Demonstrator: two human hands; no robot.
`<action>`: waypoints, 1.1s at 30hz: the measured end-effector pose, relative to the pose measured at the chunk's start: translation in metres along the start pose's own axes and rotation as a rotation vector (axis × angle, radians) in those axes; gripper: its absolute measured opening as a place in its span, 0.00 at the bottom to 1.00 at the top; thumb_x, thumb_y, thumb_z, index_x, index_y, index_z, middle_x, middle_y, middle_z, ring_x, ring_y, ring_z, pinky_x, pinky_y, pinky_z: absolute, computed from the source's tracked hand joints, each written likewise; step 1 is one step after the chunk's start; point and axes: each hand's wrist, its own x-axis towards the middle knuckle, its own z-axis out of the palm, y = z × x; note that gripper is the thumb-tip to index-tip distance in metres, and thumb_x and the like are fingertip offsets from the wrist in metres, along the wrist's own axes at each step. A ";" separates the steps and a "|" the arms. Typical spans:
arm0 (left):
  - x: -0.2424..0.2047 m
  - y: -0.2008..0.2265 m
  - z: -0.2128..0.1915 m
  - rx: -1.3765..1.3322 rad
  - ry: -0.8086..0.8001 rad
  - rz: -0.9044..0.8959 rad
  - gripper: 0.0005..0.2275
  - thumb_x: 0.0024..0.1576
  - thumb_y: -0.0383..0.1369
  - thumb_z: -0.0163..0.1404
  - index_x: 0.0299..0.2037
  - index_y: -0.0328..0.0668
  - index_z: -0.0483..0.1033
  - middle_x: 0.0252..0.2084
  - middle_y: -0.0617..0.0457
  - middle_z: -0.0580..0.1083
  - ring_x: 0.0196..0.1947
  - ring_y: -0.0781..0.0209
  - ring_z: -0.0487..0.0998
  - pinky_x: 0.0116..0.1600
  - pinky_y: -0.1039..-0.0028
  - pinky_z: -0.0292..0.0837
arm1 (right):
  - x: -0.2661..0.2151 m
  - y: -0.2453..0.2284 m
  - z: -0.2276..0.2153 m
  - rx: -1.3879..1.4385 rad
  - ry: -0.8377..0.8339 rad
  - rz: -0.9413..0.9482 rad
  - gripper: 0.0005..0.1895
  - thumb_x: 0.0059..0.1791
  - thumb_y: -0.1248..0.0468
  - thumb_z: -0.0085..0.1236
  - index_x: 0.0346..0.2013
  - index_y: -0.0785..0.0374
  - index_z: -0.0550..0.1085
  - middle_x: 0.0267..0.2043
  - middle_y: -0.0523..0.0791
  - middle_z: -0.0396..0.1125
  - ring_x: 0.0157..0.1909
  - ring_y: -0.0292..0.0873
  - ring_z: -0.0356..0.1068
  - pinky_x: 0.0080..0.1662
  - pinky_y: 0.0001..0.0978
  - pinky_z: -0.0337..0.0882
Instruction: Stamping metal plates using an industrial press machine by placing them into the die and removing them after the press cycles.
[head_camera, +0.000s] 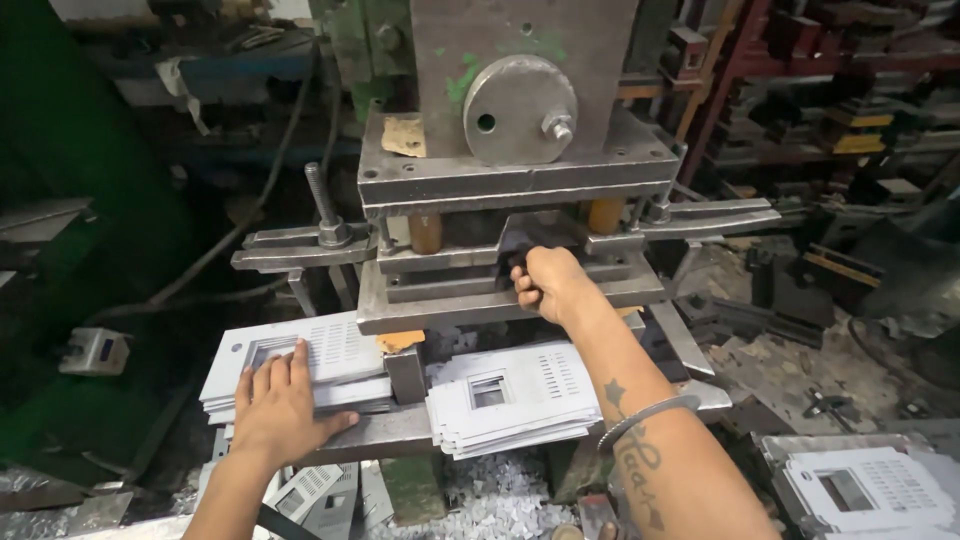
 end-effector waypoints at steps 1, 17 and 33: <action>0.000 0.000 0.000 0.002 0.003 0.002 0.60 0.44 0.69 0.56 0.76 0.40 0.34 0.71 0.45 0.55 0.76 0.50 0.47 0.78 0.56 0.34 | 0.002 0.000 -0.001 -0.003 -0.028 0.000 0.08 0.49 0.73 0.34 0.30 0.66 0.65 0.25 0.45 0.62 0.19 0.34 0.54 0.19 0.26 0.49; -0.001 -0.001 -0.001 0.035 0.003 0.015 0.53 0.50 0.54 0.61 0.76 0.41 0.35 0.70 0.49 0.57 0.75 0.53 0.52 0.78 0.56 0.38 | -0.006 0.003 0.002 -0.044 -0.026 -0.044 0.09 0.51 0.71 0.37 0.31 0.65 0.67 0.25 0.44 0.63 0.19 0.34 0.55 0.19 0.26 0.49; 0.038 -0.029 0.007 0.370 -0.086 0.256 0.35 0.59 0.23 0.42 0.75 0.29 0.35 0.75 0.35 0.50 0.76 0.44 0.51 0.75 0.63 0.49 | -0.122 0.068 -0.030 0.233 0.025 -0.266 0.10 0.52 0.62 0.53 0.31 0.66 0.70 0.26 0.45 0.66 0.21 0.37 0.60 0.24 0.29 0.61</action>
